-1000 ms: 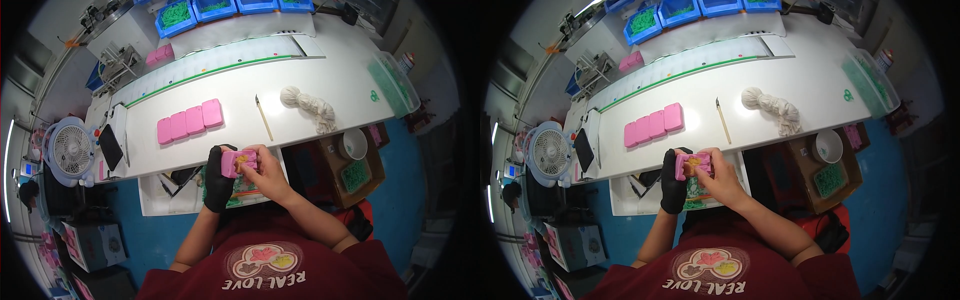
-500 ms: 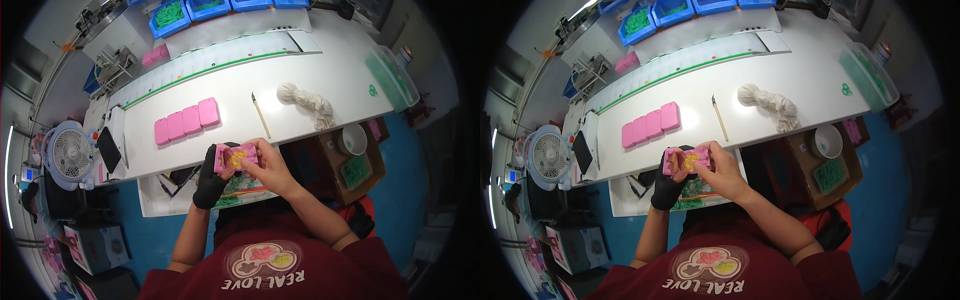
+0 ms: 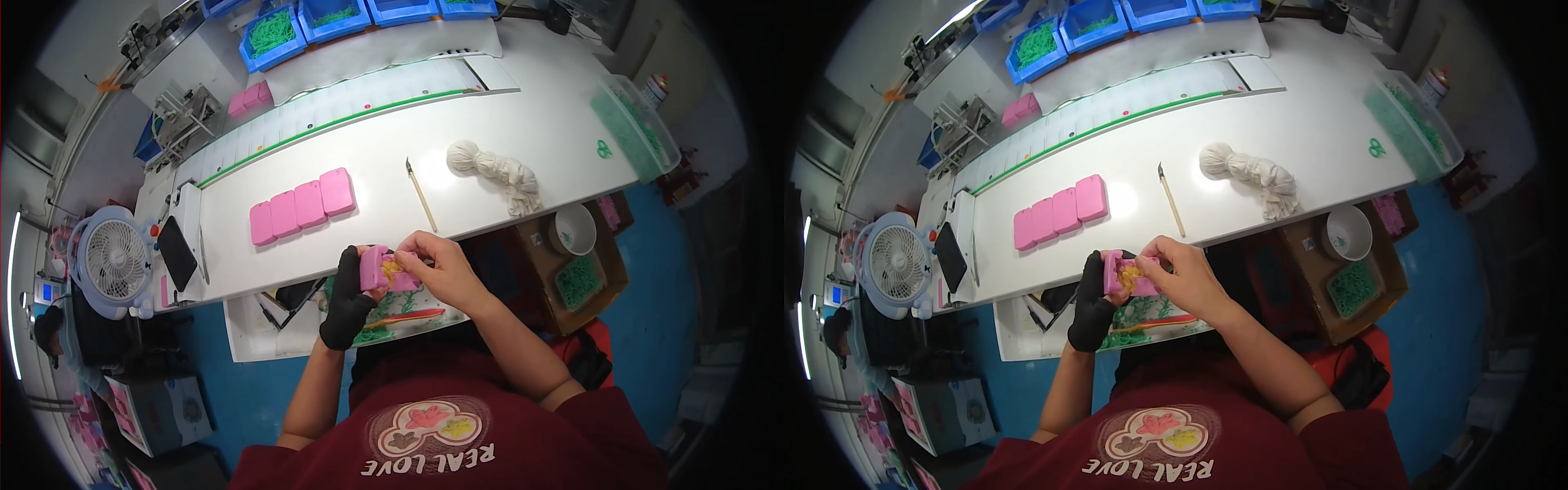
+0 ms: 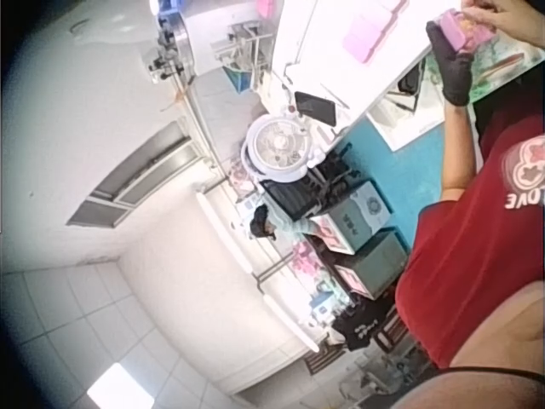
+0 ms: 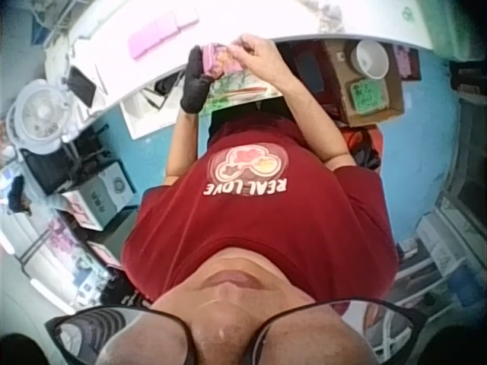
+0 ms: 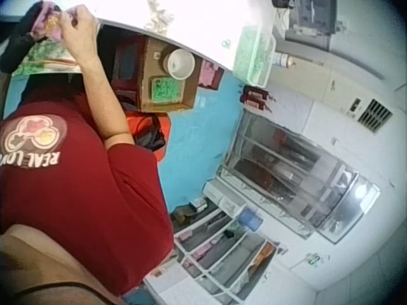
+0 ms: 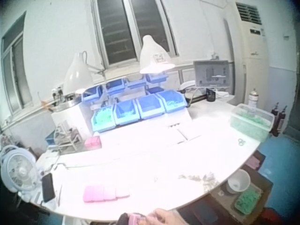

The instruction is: Assembling green plastic components into pink molds at a candle studio workstation.

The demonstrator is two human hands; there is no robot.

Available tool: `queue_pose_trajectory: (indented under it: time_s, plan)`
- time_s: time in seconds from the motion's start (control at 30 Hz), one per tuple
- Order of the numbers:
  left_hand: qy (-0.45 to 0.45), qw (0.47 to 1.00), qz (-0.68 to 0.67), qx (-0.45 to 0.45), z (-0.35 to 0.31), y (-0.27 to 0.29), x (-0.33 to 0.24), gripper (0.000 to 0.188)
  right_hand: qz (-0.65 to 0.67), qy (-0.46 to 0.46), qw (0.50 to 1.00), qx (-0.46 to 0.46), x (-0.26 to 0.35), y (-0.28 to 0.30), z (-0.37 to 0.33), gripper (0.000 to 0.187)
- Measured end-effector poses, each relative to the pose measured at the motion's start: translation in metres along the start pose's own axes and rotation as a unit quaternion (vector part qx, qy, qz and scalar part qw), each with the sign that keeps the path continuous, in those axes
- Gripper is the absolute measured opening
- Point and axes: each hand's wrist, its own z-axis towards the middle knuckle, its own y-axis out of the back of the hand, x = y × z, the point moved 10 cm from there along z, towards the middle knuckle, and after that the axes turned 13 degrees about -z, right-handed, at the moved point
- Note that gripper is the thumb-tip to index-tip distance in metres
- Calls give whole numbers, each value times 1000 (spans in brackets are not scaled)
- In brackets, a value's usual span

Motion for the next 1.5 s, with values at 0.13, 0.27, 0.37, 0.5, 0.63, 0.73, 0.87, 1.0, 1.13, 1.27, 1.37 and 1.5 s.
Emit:
queue_pose_trajectory:
  time_s: [0.13,0.27,0.37,0.5,0.63,0.73,0.87,1.0,1.13,1.27,1.37,1.5]
  plan:
    - [-26,996,38,-73,-3,0,-2,45,-25,26,999,-38,5,2,-1,19]
    - [-19,992,-45,-115,-10,-6,-1,43,-25,45,997,-57,14,4,-4,16]
    - [-92,989,53,-102,-11,-7,-15,38,-27,41,997,-51,14,2,-5,15]
    - [-102,985,73,-116,-11,-6,-16,32,-15,51,996,-67,13,3,-7,16]
    - [-99,983,52,-148,-15,-1,-14,29,30,40,997,-62,4,-3,-6,15]
    - [-99,983,45,-145,-14,-1,-12,29,35,32,997,-57,1,-4,-6,15]
    - [-103,983,71,-135,-14,-1,-12,29,17,18,999,-34,-1,-6,-6,15]
    - [-97,986,42,-127,-11,-2,-9,28,5,24,999,-44,3,-5,-8,15]
    - [-49,992,28,-109,-9,0,0,32,-28,47,995,-87,13,3,-13,13]
    - [-45,988,139,-39,-7,-16,-20,40,-70,92,989,-93,9,8,-15,17]
    - [0,998,59,-38,-11,-7,-10,41,-28,-4,999,-46,-2,5,-12,22]
    - [41,991,-13,-128,-15,11,6,39,200,-50,977,-49,-15,-3,-18,29]
